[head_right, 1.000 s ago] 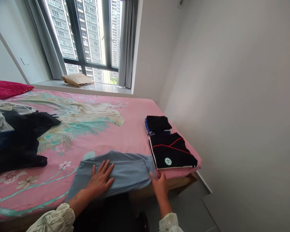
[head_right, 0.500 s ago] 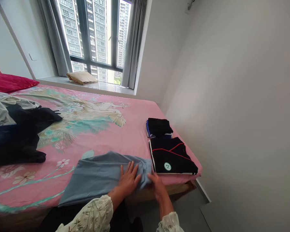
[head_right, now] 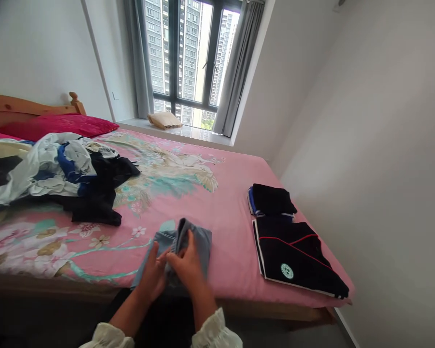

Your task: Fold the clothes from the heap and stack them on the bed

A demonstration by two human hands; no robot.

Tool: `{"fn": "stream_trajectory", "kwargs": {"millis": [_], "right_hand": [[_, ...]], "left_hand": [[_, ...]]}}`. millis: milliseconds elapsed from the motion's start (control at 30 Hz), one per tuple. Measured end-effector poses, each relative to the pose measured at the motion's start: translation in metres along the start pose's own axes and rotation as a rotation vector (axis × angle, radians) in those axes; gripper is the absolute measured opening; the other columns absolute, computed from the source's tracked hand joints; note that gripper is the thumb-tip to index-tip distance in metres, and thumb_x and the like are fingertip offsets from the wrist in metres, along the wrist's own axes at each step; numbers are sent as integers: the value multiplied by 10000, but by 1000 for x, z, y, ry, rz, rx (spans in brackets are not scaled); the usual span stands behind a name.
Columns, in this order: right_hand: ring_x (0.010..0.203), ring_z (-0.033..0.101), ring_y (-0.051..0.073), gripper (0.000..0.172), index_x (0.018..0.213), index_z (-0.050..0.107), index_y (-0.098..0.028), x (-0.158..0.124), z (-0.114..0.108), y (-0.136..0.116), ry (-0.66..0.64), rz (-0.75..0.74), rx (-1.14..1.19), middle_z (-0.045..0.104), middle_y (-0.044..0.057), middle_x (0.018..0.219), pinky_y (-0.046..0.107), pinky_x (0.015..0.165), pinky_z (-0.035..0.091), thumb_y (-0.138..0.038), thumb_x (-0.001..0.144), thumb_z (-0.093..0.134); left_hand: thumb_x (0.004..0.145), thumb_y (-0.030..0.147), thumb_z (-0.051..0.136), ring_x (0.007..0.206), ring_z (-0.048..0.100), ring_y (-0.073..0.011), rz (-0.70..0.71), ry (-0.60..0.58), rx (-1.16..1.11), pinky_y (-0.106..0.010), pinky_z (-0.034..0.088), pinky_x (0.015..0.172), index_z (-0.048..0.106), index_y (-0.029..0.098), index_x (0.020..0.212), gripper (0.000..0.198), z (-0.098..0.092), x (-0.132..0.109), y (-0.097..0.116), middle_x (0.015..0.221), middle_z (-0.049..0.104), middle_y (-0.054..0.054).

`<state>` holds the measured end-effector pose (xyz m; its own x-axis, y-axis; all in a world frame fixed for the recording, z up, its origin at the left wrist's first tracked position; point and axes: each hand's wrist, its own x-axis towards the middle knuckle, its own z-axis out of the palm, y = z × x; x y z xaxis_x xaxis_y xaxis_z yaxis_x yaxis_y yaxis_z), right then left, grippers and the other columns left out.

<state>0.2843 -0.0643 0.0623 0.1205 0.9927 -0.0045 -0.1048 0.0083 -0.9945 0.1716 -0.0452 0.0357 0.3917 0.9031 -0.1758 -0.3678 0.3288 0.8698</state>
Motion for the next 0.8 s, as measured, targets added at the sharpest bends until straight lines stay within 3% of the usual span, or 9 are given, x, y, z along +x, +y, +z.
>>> {"fn": "stream_trajectory", "kwargs": {"millis": [100, 167, 267, 400, 500, 600, 633, 700, 800], "right_hand": [[509, 485, 131, 854, 1421, 226, -153, 9, 35, 30, -36, 169, -87, 521, -60, 599, 252, 476, 395, -398, 713, 635], [536, 514, 145, 698, 1351, 344, -163, 8, 38, 40, -5, 200, -50, 563, -19, 672, 259, 456, 387, -443, 751, 564], [658, 575, 176, 440, 1129, 544, -189, 0, 19, 38, 186, 76, -89, 601, 22, 752, 297, 561, 460, -464, 787, 505], [880, 595, 202, 325, 1023, 601, -192, -15, -10, 25, 402, -93, -326, 640, 55, 928, 333, 809, 472, -423, 844, 460], [1019, 560, 207, 274, 1054, 598, -206, -26, -14, 24, 370, -241, -521, 619, 67, 1059, 363, 917, 439, -345, 879, 439], [1150, 496, 218, 253, 1075, 593, -210, -34, -3, 29, 307, -405, -693, 598, 79, 1122, 432, 1016, 378, -232, 884, 428], [1188, 471, 224, 260, 1076, 596, -211, -36, 2, 31, 295, -436, -748, 594, 81, 1140, 461, 1044, 349, -199, 878, 427], [1258, 416, 241, 309, 1118, 593, -212, -39, 13, 35, 252, -455, -860, 580, 87, 1197, 517, 1089, 278, -152, 863, 428], [1331, 327, 311, 491, 1312, 479, -191, -44, 27, 45, 113, -381, -1010, 482, 124, 1358, 615, 1099, 173, -159, 823, 502]], "left_hand": [[824, 712, 270, 874, 682, -249, -145, -16, 130, -374, 534, 762, 558, 144, 1199, 738, -49, -4, 18, 960, 712, -119], [794, 654, 429, 799, 688, -249, -179, -42, 232, -364, 543, 689, 550, 122, 1177, 666, -63, -2, 21, 919, 713, -120], [693, 397, 636, 719, 682, -216, -154, -12, 320, -331, 541, 649, 535, 125, 1149, 541, -64, 6, 18, 867, 714, -80], [661, 195, 545, 846, 668, -206, -78, 97, 418, -323, 534, 745, 508, 154, 1189, 531, -66, 14, 16, 970, 702, -60], [647, 150, 506, 1018, 618, -230, -8, 215, 548, -377, 492, 896, 439, 175, 1287, 645, -74, 10, 18, 1119, 654, -75], [705, 177, 479, 1116, 562, -249, 297, 344, 912, -440, 424, 999, 454, 188, 1297, 592, -71, 2, 23, 1226, 591, -87], [749, 192, 455, 1153, 540, -241, 433, 317, 1037, -431, 405, 1025, 496, 190, 1265, 517, -65, 1, 26, 1244, 584, -84], [845, 216, 386, 1246, 471, -209, 632, 107, 1212, -387, 363, 1071, 575, 201, 1194, 397, -49, 2, 31, 1277, 580, -64], [931, 283, 316, 1353, 339, -188, 655, -305, 1443, -425, 212, 1145, 552, 278, 1257, 403, -28, 19, 33, 1395, 493, -8]]}}
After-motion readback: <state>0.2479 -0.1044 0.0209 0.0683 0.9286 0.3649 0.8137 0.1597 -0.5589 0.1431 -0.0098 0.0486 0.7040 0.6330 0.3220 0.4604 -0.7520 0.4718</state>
